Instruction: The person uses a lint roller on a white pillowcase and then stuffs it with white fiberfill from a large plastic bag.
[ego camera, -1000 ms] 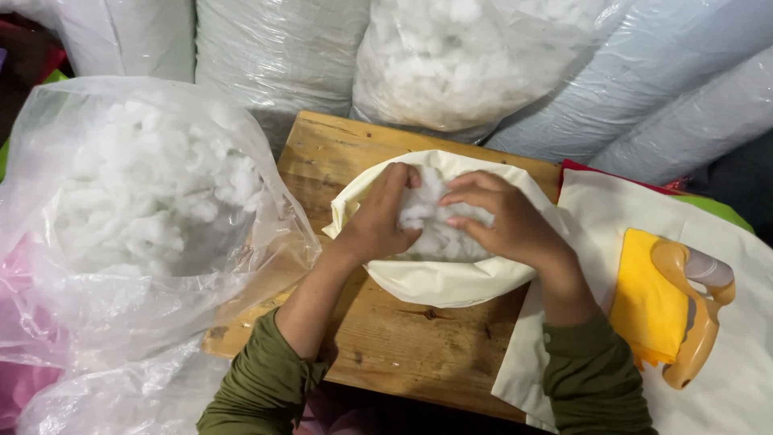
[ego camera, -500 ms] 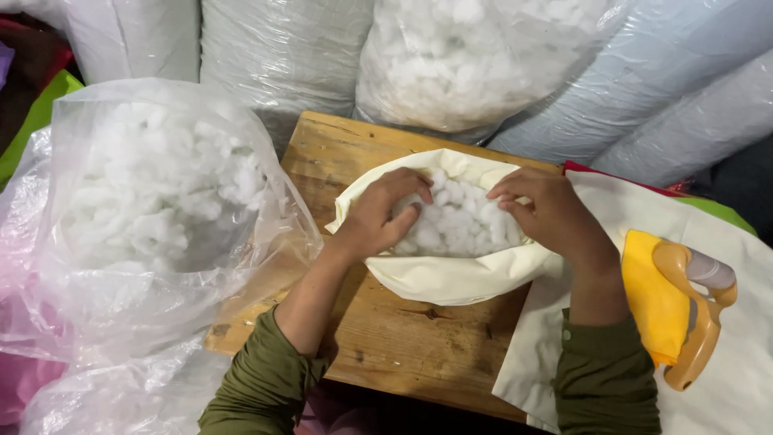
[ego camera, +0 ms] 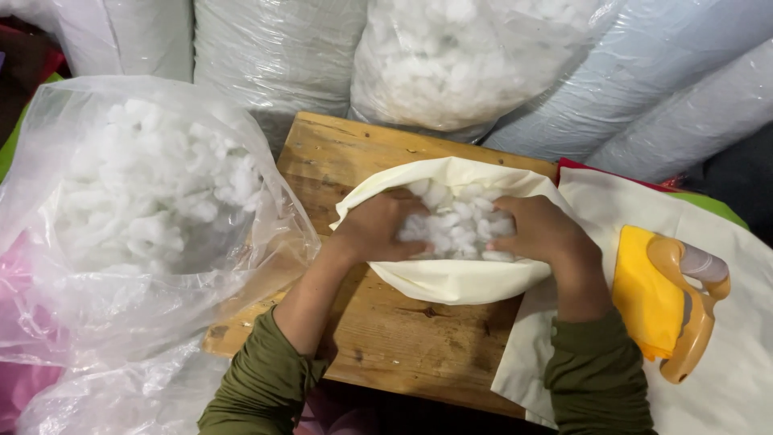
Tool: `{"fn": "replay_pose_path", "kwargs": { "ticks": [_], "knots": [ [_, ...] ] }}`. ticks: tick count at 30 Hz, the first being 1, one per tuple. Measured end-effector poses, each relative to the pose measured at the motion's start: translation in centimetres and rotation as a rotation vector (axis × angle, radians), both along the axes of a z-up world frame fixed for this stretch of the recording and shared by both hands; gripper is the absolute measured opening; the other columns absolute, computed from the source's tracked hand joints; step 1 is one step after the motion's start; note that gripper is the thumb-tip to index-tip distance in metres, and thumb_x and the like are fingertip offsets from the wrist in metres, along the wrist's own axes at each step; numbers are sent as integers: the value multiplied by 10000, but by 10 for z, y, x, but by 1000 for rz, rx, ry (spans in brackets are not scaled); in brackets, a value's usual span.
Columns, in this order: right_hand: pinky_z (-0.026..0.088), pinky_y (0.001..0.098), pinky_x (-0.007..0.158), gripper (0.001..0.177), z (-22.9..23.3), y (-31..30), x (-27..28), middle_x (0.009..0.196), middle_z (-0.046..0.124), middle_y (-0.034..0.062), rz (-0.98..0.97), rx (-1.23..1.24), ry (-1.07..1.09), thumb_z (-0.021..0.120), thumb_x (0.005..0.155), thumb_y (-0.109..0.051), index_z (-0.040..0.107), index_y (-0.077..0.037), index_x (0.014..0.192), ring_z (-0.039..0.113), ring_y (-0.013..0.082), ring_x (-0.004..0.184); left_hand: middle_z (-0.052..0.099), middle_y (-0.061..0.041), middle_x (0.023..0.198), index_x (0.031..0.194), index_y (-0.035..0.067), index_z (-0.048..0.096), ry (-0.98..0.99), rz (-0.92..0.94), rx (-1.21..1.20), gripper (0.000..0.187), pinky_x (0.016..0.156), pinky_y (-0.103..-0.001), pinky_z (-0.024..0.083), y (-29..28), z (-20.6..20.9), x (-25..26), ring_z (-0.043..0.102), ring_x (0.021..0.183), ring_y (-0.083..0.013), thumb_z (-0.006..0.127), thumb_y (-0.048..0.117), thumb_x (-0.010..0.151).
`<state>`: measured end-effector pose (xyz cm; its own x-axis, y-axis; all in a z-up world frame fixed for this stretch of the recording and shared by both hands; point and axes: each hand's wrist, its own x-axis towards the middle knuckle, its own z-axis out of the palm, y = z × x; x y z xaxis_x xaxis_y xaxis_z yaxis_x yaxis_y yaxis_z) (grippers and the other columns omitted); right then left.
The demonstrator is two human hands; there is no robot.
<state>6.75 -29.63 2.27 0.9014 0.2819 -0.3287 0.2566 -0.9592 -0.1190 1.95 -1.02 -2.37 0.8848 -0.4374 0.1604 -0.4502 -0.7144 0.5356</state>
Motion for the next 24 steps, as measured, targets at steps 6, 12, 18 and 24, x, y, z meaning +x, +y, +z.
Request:
{"fn": "replay_pose_path", "kwargs": {
  "ticks": [6,12,18,24],
  "knots": [
    [550,511,929,522,21,33,-22,1297,644,166,268,312,-168,815,788,-341,707,-207,1282,661,399,1127,738,-115,1124,1138,165,716,-293,-61,-301,309,852,-458,589,-10,3,-5,713,1077,-363,623,350,909],
    [482,589,1051,637,3,31,-7,1422,553,239,400,393,-104,817,767,-328,663,-180,1367,547,511,1293,692,-34,978,1022,175,707,-692,461,-22,263,776,-359,565,7,-4,2,674,992,-276,712,387,866],
    [487,324,848,307,87,-28,-28,1095,741,41,-184,368,-140,843,787,-236,785,-128,1068,698,199,982,706,-162,892,1085,86,590,-20,696,76,492,530,-497,519,28,25,-23,686,748,-394,599,561,957],
    [489,342,647,118,63,-45,-8,743,662,69,-392,226,218,835,770,-119,787,-16,801,593,195,695,748,-93,807,1112,51,683,328,525,-311,187,632,-325,572,40,62,-31,718,713,-192,670,81,929]
  ]
}}
